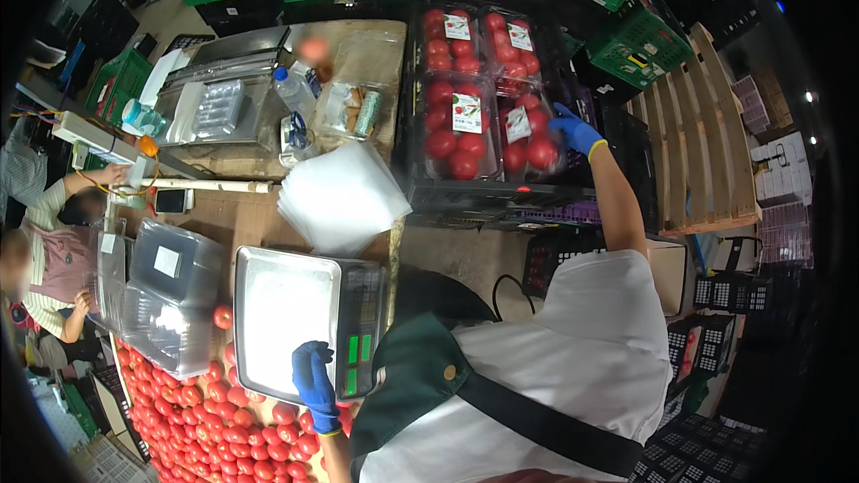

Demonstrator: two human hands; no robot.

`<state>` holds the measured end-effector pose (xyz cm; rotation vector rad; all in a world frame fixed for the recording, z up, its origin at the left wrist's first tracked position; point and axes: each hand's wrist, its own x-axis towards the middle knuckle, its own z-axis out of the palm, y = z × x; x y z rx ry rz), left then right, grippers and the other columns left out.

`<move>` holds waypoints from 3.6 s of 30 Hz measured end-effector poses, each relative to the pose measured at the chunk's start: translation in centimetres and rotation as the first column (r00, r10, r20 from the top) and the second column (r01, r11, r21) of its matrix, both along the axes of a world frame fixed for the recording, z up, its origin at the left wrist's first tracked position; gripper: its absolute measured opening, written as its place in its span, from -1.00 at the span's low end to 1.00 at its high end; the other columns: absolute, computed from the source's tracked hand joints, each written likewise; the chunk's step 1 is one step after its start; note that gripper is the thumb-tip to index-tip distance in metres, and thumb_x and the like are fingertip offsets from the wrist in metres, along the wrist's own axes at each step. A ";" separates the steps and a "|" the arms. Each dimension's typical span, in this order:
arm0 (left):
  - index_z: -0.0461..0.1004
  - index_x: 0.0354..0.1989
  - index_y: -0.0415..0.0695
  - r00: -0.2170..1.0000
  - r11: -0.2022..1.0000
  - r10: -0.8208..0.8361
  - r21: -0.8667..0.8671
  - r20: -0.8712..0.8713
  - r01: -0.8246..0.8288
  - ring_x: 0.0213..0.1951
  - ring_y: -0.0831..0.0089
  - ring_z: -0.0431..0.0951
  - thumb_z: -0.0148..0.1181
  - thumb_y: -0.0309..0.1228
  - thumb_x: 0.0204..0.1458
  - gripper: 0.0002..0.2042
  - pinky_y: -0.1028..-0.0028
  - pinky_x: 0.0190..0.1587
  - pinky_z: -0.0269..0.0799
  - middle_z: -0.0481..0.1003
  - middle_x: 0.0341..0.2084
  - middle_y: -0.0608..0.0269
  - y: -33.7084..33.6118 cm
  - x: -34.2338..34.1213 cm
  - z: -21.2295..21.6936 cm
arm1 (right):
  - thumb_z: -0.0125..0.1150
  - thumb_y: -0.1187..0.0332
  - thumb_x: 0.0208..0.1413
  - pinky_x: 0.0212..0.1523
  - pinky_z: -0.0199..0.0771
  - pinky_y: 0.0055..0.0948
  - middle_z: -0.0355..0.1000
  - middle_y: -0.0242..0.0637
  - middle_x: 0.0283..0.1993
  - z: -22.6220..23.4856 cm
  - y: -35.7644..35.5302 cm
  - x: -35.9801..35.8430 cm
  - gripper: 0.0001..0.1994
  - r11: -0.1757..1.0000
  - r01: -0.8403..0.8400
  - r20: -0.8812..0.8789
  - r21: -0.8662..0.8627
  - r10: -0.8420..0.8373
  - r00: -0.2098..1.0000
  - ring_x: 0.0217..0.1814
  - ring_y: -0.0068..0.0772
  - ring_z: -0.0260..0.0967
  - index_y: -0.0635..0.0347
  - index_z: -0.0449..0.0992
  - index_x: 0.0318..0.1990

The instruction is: The person places tomatoes into a clear plastic container on a digital scale, closes the lid, and moves the container aside. This process is repeated multiple times with new containers and tomatoes.

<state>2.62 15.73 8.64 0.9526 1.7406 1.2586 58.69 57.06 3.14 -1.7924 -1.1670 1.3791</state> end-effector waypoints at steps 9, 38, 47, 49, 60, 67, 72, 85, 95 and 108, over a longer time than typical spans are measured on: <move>0.36 -0.17 -0.30 0.943 0.946 0.322 0.062 -0.078 -0.318 -0.37 0.43 0.49 -0.08 -0.56 0.15 -0.87 0.51 -0.28 0.42 0.47 -0.34 0.15 -6.2 -0.3 -1.4 | 0.08 0.34 0.09 0.01 0.36 -0.20 0.39 -0.04 -0.01 7.5 0.9 -28.7 -0.65 0.405 -0.595 0.625 0.694 0.070 0.777 0.01 0.02 0.34 0.09 0.38 0.07; 0.45 -0.18 -0.19 0.668 0.706 0.699 0.096 -0.255 -0.702 -0.25 0.41 0.52 0.07 -0.55 0.06 -0.85 0.47 -0.17 0.42 0.50 -0.32 0.21 -17.0 -4.3 1.4 | -0.04 0.39 -0.01 -0.04 0.25 -0.18 0.37 -0.22 -0.37 -6.0 -25.0 -86.9 -0.65 -0.841 -0.298 0.874 0.452 0.351 0.335 -0.22 -0.17 0.30 0.07 0.40 -0.01; 0.40 0.01 -0.05 0.171 0.904 0.354 0.290 -0.919 -0.313 0.11 0.08 0.31 0.17 -0.44 -0.09 -0.60 0.11 0.18 0.17 0.35 0.04 0.14 -4.7 -5.5 9.1 | 0.20 0.41 -0.16 0.01 0.31 -0.17 0.32 -0.36 -0.42 6.9 -23.9 -70.8 -0.82 -0.709 -0.088 0.677 0.700 0.618 0.401 -0.22 -0.22 0.33 -0.10 0.45 -0.33; 0.26 0.15 -0.08 0.264 0.938 0.234 0.146 -0.936 -0.315 0.05 0.10 0.35 0.18 -0.38 -0.11 -0.46 0.10 0.17 0.15 0.36 0.02 0.05 -4.0 -3.8 6.2 | 0.20 0.40 -0.15 0.10 0.28 -0.14 0.34 -0.38 -0.40 5.3 -24.3 -62.3 -0.80 -0.709 -0.188 0.731 0.680 0.635 0.251 -0.19 -0.26 0.33 -0.12 0.46 -0.30; 0.35 -0.20 -0.07 0.480 0.917 -0.209 -0.341 -0.852 -0.206 -0.29 0.24 0.43 0.14 -0.36 -0.15 -0.71 0.29 -0.27 0.34 0.40 -0.37 0.22 -5.9 1.5 -6.5 | 0.20 0.33 0.01 -0.14 0.37 -0.21 0.43 -0.20 -0.26 -6.9 -10.3 -44.1 -0.82 0.301 -0.736 0.545 0.607 0.516 0.661 -0.17 -0.09 0.37 0.07 0.53 -0.21; 0.37 -0.04 -0.09 0.572 0.979 -0.067 -0.163 -0.817 -0.119 0.01 0.13 0.37 0.27 -0.36 -0.16 -0.57 0.21 0.04 0.28 0.40 -0.07 0.11 -5.3 0.9 -1.8 | 0.28 0.30 -0.03 -0.31 0.38 -0.43 0.49 -0.35 -0.36 -16.7 -5.1 -43.7 -0.83 0.502 -0.748 0.323 0.434 0.688 0.649 -0.41 -0.32 0.39 0.17 0.59 -0.32; 0.40 -0.05 -0.07 0.679 0.981 0.043 -0.097 -0.732 -0.166 0.14 0.03 0.24 0.25 -0.37 -0.10 -0.63 0.13 0.16 0.17 0.33 0.06 0.12 -6.9 0.4 3.7 | 0.17 0.32 0.07 -0.31 0.35 -0.62 0.49 -0.42 -0.28 -14.7 -1.0 -43.6 -0.79 0.578 -0.779 0.004 0.243 0.802 0.597 -0.40 -0.61 0.32 0.22 0.59 -0.20; 0.48 -0.14 -0.10 0.296 0.718 0.536 0.243 -0.790 -0.652 0.03 0.15 0.38 0.16 -0.51 -0.02 -0.77 0.28 0.08 0.27 0.44 -0.07 0.19 -19.2 -4.0 3.6 | 0.10 -0.02 0.06 0.32 -0.31 0.12 0.07 -0.15 0.33 1.5 -31.5 -60.2 -0.58 -0.485 -0.785 0.712 0.386 0.698 -0.081 0.37 0.06 -0.08 -0.15 0.43 0.05; 0.49 -0.17 -0.21 0.050 0.024 0.853 -0.057 -0.520 -0.998 -0.14 0.24 0.49 0.04 -0.37 0.12 -0.80 0.35 -0.04 0.35 0.50 -0.22 0.08 -37.0 4.2 -5.7 | 0.06 0.17 0.14 0.12 0.24 -0.22 0.29 -0.07 0.13 4.5 -33.6 -59.3 -0.62 -0.522 -0.754 0.495 0.398 0.814 -0.303 0.17 -0.04 0.24 0.05 0.36 0.09; 0.21 0.12 -0.01 0.417 0.299 0.630 -0.290 -0.655 -0.909 0.08 -0.08 0.23 0.25 -0.27 -0.09 -0.44 0.18 0.11 0.23 0.22 0.04 -0.16 -26.2 -2.1 -16.4 | 0.10 0.31 -0.02 -0.13 0.43 -0.12 0.31 -0.12 -0.05 -8.8 -56.2 -64.8 -0.63 -0.851 -0.525 0.819 -0.026 0.283 -0.499 -0.07 -0.03 0.35 -0.04 0.36 0.02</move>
